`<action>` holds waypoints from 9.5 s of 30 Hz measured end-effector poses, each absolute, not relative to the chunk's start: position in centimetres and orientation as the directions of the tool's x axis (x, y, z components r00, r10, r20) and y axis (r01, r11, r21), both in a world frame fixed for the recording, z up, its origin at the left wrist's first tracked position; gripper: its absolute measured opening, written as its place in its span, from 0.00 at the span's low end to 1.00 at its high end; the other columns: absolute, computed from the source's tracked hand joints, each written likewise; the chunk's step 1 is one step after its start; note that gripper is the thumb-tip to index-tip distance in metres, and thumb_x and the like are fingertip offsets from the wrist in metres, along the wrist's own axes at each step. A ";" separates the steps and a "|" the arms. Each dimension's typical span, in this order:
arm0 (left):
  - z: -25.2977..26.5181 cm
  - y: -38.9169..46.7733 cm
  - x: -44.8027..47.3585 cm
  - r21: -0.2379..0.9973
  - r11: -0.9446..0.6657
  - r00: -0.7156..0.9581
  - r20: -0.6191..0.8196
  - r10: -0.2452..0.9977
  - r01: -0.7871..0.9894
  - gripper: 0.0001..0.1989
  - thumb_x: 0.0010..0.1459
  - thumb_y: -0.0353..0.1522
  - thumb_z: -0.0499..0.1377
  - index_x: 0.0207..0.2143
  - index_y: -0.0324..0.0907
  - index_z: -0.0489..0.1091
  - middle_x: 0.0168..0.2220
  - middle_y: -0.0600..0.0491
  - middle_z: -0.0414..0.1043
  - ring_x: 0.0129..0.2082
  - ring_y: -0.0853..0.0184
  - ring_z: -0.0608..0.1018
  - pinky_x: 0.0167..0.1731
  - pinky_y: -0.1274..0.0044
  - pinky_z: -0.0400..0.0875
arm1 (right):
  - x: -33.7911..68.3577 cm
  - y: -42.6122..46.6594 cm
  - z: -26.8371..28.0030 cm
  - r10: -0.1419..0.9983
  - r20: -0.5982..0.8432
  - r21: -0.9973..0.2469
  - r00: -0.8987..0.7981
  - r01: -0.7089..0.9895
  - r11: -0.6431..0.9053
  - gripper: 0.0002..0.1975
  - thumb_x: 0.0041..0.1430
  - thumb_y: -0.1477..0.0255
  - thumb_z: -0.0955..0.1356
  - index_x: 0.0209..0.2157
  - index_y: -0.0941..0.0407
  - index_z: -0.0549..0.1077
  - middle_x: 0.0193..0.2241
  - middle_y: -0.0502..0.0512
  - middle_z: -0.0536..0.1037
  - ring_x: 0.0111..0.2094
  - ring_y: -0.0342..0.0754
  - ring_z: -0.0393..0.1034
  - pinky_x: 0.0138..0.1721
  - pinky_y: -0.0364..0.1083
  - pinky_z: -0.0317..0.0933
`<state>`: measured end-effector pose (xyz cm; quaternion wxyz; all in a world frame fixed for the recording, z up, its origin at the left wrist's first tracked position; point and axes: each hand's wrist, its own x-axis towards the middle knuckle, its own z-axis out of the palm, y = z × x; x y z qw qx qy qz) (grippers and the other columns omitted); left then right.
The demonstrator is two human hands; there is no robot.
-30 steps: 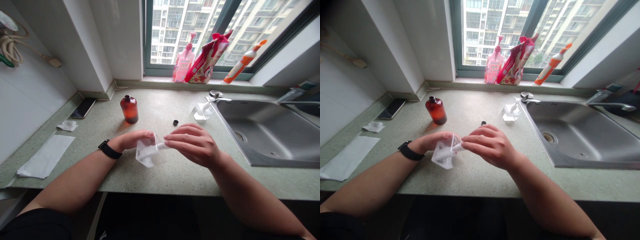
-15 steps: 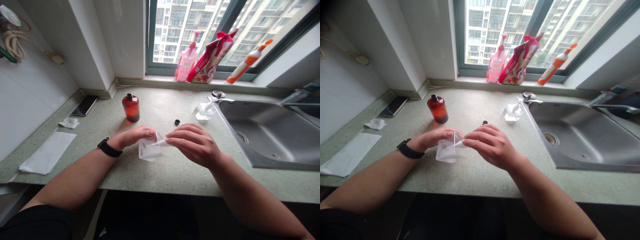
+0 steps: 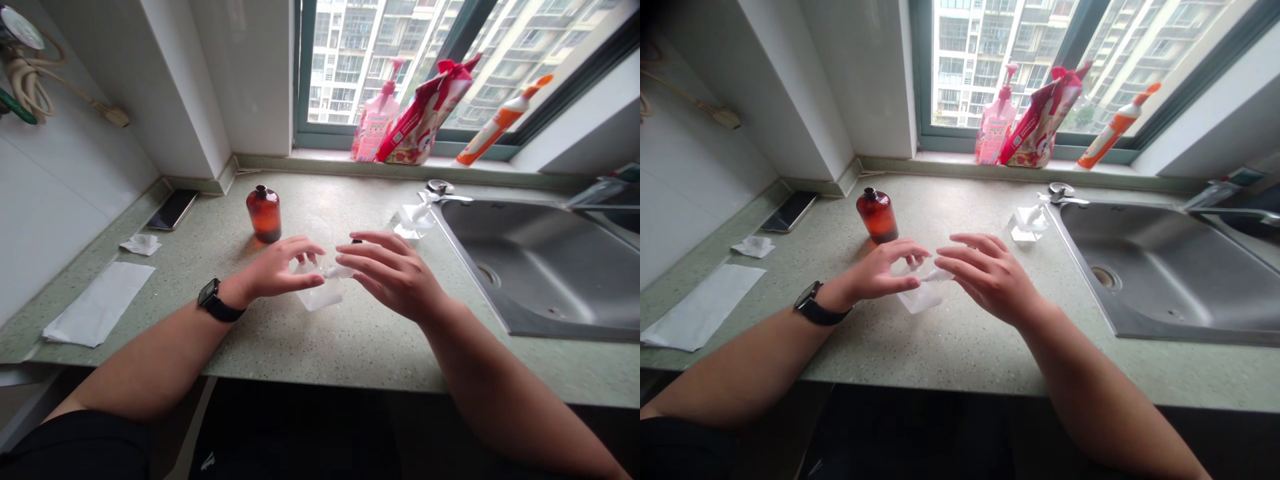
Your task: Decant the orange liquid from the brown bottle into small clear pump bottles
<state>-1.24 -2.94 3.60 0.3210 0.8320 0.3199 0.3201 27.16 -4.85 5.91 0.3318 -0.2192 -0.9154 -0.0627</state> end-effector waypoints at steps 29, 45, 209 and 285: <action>2.6 -3.4 -0.8 0.505 -0.726 0.477 0.548 0.687 0.467 0.34 0.56 0.55 0.72 0.55 0.41 0.76 0.46 0.46 0.79 0.43 0.58 0.81 0.49 0.65 0.79 | 26.9 -2.6 3.3 0.565 0.650 -0.362 -0.509 0.447 0.818 0.11 0.68 0.62 0.74 0.46 0.53 0.79 0.40 0.56 0.83 0.41 0.51 0.80 0.43 0.52 0.76; 2.6 -2.6 -1.2 0.822 -0.533 0.601 0.327 0.729 0.199 0.26 0.57 0.50 0.73 0.50 0.42 0.80 0.44 0.48 0.80 0.38 0.63 0.80 0.42 0.69 0.78 | 27.2 -3.9 5.1 0.557 0.546 -0.437 -0.626 0.354 0.827 0.09 0.70 0.63 0.73 0.48 0.51 0.78 0.43 0.57 0.83 0.44 0.53 0.80 0.45 0.53 0.76; 1.8 -2.5 -1.0 0.628 -0.667 0.432 0.513 0.742 0.401 0.41 0.62 0.47 0.71 0.71 0.47 0.60 0.60 0.41 0.75 0.58 0.53 0.80 0.64 0.56 0.73 | 27.8 -1.1 1.4 0.868 0.436 -0.778 -0.238 0.385 0.496 0.45 0.54 0.52 0.79 0.69 0.46 0.64 0.58 0.61 0.79 0.59 0.61 0.76 0.63 0.60 0.72; 1.5 -3.2 0.5 0.655 -0.580 0.399 0.425 0.813 0.484 0.34 0.55 0.49 0.76 0.56 0.44 0.71 0.51 0.46 0.80 0.49 0.53 0.83 0.51 0.63 0.79 | 23.7 -2.2 0.6 0.830 0.418 -0.834 -0.368 0.207 0.512 0.23 0.59 0.50 0.78 0.50 0.47 0.80 0.60 0.61 0.76 0.63 0.63 0.71 0.66 0.67 0.65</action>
